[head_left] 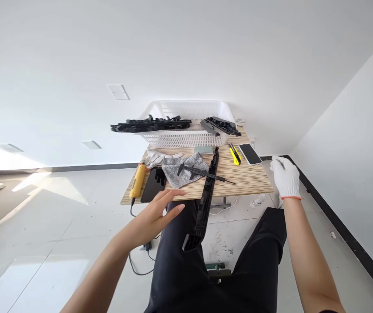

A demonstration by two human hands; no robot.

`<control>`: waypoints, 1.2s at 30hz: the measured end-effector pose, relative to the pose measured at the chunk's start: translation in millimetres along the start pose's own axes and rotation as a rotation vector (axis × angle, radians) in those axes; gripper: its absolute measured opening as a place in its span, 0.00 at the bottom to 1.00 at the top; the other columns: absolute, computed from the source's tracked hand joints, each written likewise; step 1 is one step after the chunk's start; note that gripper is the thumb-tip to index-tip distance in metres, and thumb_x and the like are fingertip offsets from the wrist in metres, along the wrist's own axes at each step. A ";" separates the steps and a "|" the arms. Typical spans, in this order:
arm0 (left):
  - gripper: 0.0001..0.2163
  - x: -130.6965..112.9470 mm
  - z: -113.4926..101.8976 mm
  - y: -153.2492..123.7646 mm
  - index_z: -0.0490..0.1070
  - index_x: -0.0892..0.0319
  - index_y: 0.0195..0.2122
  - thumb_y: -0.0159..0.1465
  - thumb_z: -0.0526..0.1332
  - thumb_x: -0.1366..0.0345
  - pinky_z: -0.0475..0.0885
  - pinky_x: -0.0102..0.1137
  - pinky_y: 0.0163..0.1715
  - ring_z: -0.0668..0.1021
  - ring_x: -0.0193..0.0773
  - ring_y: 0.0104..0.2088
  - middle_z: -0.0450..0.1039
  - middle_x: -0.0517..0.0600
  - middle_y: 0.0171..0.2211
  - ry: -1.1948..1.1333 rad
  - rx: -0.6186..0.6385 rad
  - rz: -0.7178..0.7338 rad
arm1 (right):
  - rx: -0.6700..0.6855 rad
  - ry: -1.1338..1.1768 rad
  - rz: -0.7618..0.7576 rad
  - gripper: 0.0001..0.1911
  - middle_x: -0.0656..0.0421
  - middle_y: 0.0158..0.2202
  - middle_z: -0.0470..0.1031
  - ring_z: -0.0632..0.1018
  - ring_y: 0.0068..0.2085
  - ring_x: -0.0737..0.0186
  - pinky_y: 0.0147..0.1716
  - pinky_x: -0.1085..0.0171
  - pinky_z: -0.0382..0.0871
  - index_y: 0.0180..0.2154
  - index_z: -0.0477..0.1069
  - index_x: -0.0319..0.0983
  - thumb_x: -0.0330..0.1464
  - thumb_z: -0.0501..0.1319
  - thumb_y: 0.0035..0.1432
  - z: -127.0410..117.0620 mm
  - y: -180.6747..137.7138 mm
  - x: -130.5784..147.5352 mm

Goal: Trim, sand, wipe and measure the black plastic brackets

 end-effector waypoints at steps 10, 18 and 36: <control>0.26 37.8 78.4 -26.1 0.73 0.57 0.48 0.63 0.59 0.39 0.80 0.36 0.34 0.79 0.47 0.46 0.74 0.57 0.48 -0.673 0.360 -0.372 | 0.423 -0.249 -0.432 0.27 0.48 0.57 0.73 0.73 0.55 0.46 0.49 0.55 0.69 0.62 0.67 0.42 0.45 0.59 0.65 101.3 -72.1 124.9; 0.25 35.1 127.0 -29.4 0.65 0.53 0.59 0.61 0.66 0.57 0.77 0.30 0.33 0.84 0.45 0.44 0.72 0.56 0.51 -1.050 0.432 -0.320 | 0.554 -0.022 -0.285 0.21 0.56 0.55 0.78 0.77 0.56 0.56 0.54 0.60 0.68 0.60 0.68 0.44 0.35 0.58 0.66 107.9 -60.2 113.0; 0.29 73.6 144.7 -44.4 0.63 0.51 0.62 0.61 0.69 0.60 0.80 0.39 0.40 0.75 0.57 0.59 0.72 0.59 0.57 -1.198 0.408 -0.211 | 0.662 0.003 -0.280 0.19 0.58 0.49 0.80 0.80 0.47 0.55 0.50 0.55 0.73 0.52 0.74 0.48 0.40 0.51 0.65 17.8 -115.0 22.4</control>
Point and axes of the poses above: each hand's wrist, its own y-axis towards the middle knuckle, its own z-axis out of the palm, x = y × z, the point moved 1 cm from there along y, towards the middle knuckle
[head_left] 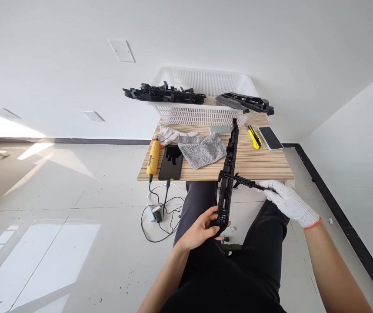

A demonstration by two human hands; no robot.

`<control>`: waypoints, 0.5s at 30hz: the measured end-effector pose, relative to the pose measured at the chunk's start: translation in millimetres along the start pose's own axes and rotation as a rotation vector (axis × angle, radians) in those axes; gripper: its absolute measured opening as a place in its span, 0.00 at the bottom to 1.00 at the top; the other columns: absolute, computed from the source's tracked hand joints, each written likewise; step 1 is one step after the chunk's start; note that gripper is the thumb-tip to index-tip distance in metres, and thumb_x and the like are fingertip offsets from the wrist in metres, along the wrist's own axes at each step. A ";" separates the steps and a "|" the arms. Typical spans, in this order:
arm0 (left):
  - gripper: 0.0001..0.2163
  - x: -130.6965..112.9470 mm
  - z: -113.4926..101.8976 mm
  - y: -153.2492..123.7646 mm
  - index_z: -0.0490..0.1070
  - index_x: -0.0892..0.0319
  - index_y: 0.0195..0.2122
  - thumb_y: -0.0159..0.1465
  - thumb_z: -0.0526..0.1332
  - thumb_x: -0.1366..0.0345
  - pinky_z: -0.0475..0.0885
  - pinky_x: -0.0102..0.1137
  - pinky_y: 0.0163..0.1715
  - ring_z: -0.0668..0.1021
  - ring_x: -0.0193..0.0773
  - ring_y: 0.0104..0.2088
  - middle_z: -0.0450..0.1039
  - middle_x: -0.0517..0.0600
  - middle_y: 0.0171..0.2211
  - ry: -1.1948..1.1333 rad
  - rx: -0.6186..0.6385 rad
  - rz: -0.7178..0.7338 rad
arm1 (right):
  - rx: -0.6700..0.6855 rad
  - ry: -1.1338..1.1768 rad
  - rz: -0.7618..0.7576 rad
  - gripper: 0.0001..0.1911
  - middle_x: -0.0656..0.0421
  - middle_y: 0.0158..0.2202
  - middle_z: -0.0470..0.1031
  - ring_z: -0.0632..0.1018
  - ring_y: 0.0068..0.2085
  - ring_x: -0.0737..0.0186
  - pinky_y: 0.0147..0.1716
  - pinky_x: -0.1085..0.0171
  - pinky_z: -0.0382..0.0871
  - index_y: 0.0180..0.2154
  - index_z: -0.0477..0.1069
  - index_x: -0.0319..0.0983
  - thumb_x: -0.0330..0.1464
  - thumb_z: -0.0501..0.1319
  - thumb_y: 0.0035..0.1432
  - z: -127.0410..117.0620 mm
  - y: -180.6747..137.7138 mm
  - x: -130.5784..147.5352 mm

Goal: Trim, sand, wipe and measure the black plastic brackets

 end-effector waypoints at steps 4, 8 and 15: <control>0.29 3.8 0.7 4.2 0.63 0.50 0.62 0.61 0.70 0.59 0.80 0.38 0.40 0.76 0.58 0.58 0.70 0.59 0.59 -0.020 0.010 -0.017 | 0.000 -0.090 0.026 0.16 0.59 0.50 0.79 0.79 0.50 0.52 0.49 0.54 0.71 0.49 0.74 0.50 0.43 0.52 0.67 4.9 8.8 4.6; 0.26 5.4 0.8 7.9 0.64 0.49 0.61 0.62 0.69 0.60 0.80 0.36 0.41 0.77 0.56 0.58 0.67 0.58 0.62 -0.045 0.040 -0.025 | 0.035 -0.332 0.100 0.17 0.57 0.45 0.80 0.80 0.44 0.51 0.37 0.57 0.69 0.45 0.75 0.48 0.47 0.52 0.68 10.2 20.1 17.4; 0.23 5.8 -6.1 7.6 0.65 0.50 0.58 0.63 0.68 0.62 0.80 0.33 0.38 0.78 0.55 0.57 0.67 0.58 0.63 -0.071 0.066 -0.013 | -0.007 -0.573 0.003 0.19 0.54 0.46 0.80 0.80 0.41 0.53 0.31 0.61 0.64 0.53 0.72 0.44 0.43 0.49 0.71 37.6 33.0 33.2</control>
Point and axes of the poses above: each hand's wrist, its own y-axis towards the middle knuckle, its own z-axis out of the palm, x = y × z, the point moved 1 cm from there along y, towards the middle knuckle
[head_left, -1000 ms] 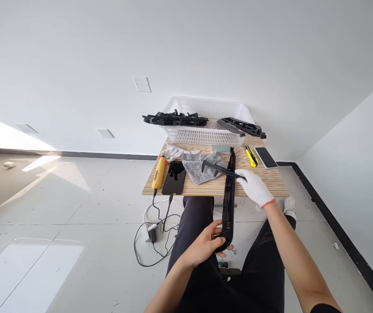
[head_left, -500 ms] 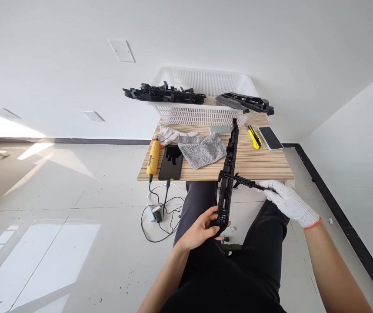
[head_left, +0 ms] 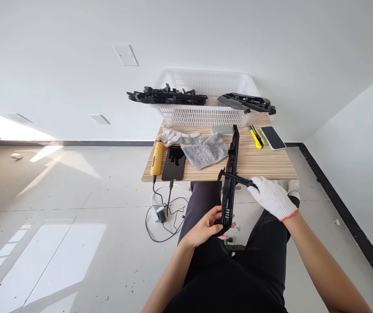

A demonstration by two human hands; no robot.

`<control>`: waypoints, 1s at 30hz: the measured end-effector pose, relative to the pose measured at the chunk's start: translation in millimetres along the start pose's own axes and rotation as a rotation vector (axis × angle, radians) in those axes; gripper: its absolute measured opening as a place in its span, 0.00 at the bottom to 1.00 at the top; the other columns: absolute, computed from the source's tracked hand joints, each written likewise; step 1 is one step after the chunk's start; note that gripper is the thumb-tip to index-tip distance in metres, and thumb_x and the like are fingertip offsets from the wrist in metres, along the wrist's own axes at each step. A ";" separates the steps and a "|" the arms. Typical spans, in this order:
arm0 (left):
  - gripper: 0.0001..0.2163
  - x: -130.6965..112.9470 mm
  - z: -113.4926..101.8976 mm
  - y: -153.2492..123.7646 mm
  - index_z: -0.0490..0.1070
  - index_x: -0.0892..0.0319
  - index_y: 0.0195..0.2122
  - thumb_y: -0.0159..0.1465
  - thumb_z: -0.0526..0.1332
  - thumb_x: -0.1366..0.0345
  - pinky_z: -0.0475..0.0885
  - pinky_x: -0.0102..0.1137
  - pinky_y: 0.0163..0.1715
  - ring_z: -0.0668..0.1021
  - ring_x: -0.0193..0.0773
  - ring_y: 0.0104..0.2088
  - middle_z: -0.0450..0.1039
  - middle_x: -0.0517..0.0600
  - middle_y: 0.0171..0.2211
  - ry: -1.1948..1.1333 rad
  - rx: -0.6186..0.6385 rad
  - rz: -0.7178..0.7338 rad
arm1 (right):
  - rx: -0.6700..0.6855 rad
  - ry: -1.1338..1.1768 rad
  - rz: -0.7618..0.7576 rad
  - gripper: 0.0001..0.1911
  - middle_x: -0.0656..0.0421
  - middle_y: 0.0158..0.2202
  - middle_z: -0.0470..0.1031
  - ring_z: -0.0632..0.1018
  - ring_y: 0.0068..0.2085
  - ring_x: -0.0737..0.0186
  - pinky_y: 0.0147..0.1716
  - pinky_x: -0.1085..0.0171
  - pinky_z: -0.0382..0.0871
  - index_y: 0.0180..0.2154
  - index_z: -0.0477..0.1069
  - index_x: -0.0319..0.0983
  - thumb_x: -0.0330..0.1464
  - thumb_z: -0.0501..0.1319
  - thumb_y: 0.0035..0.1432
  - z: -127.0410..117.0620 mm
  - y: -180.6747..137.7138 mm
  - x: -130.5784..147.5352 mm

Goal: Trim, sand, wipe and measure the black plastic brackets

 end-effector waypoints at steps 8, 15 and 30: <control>0.21 8.0 -12.1 -4.1 0.64 0.51 0.56 0.63 0.68 0.64 0.81 0.34 0.36 0.79 0.57 0.56 0.66 0.60 0.64 -0.049 0.015 0.047 | -0.150 -0.117 -0.143 0.25 0.56 0.45 0.81 0.81 0.32 0.57 0.25 0.61 0.57 0.64 0.64 0.43 0.40 0.45 0.72 -3.4 -0.7 8.8; 0.21 6.3 -11.7 -6.8 0.64 0.52 0.54 0.62 0.69 0.64 0.81 0.34 0.36 0.79 0.59 0.56 0.67 0.60 0.62 -0.035 0.039 0.041 | -0.188 -0.256 -0.167 0.26 0.56 0.36 0.81 0.78 0.29 0.57 0.23 0.61 0.45 0.61 0.70 0.43 0.43 0.46 0.70 -23.8 -1.5 -10.9; 0.21 3.3 -7.8 -7.4 0.63 0.53 0.53 0.62 0.69 0.64 0.80 0.34 0.36 0.79 0.60 0.56 0.68 0.61 0.61 -0.002 0.064 0.044 | -0.251 -0.222 -0.172 0.23 0.56 0.28 0.79 0.73 0.23 0.62 0.23 0.63 0.39 0.43 0.78 0.42 0.46 0.49 0.68 -16.4 -2.3 -7.1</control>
Point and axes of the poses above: each hand's wrist, its own y-axis towards the middle knuckle, its own z-axis out of the palm, x = y × z, the point moved 1 cm from there along y, towards the middle knuckle
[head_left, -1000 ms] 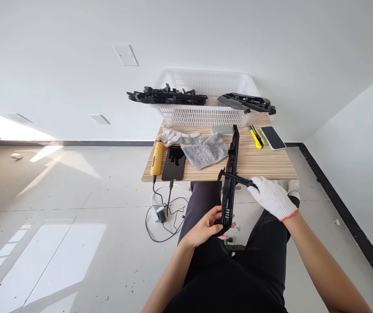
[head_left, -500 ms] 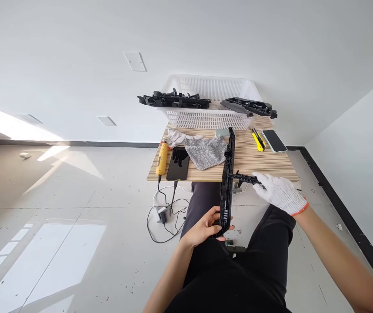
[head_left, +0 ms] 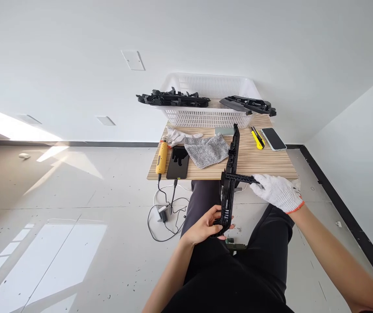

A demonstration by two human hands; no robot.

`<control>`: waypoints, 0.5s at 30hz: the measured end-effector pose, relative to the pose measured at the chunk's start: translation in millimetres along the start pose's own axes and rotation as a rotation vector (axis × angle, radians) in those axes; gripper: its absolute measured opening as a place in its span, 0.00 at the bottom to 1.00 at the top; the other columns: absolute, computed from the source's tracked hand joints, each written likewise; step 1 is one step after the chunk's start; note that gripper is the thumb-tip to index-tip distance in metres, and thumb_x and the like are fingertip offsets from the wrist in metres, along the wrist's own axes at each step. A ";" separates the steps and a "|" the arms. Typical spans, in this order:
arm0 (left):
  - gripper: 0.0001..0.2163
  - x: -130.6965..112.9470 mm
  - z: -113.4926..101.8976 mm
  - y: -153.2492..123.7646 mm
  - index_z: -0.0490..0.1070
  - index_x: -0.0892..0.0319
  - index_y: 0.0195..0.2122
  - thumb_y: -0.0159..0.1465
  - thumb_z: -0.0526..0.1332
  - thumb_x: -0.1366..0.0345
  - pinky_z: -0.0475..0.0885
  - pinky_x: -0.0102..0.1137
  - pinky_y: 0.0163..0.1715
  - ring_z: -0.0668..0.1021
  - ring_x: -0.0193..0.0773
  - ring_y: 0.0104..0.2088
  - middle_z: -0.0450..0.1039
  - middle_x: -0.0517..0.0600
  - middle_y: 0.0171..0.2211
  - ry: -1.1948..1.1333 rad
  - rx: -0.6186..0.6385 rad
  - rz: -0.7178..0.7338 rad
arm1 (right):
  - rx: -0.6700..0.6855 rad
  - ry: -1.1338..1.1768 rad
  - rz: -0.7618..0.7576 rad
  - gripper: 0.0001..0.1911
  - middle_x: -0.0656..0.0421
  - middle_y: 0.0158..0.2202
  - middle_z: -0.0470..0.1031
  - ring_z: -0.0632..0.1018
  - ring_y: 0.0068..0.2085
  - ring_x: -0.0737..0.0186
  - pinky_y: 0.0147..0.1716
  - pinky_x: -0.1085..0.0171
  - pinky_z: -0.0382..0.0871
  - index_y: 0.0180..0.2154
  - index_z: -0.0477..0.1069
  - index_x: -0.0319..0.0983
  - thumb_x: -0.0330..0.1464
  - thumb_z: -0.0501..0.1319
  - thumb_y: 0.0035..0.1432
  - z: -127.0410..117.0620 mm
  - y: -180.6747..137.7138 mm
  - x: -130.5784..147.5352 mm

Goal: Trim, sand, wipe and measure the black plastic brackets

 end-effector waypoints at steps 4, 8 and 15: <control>0.20 1.3 -1.3 0.4 0.63 0.53 0.53 0.63 0.69 0.64 0.80 0.34 0.36 0.78 0.59 0.56 0.67 0.61 0.62 -0.006 0.014 0.009 | -0.018 0.019 0.012 0.24 0.57 0.25 0.78 0.72 0.22 0.63 0.23 0.63 0.39 0.39 0.78 0.41 0.47 0.48 0.68 5.7 -1.3 -1.1; 0.21 1.8 -1.8 0.6 0.63 0.52 0.54 0.62 0.70 0.63 0.80 0.34 0.36 0.79 0.59 0.56 0.67 0.60 0.61 -0.001 0.013 0.007 | -0.005 0.039 0.020 0.24 0.57 0.24 0.77 0.73 0.22 0.62 0.23 0.64 0.40 0.40 0.77 0.42 0.47 0.48 0.68 6.7 -2.1 -0.4; 0.21 0.1 -0.5 -0.2 0.64 0.53 0.54 0.62 0.70 0.63 0.80 0.34 0.36 0.79 0.58 0.55 0.67 0.60 0.61 0.001 0.008 0.009 | 0.038 0.049 0.073 0.30 0.56 0.22 0.75 0.77 0.25 0.57 0.23 0.64 0.41 0.37 0.75 0.39 0.58 0.50 0.63 3.2 1.8 2.6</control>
Point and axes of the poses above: each hand's wrist, its own y-axis towards the middle knuckle, its own z-axis out of the palm, x = y × z, the point moved 1 cm from there along y, towards the middle knuckle
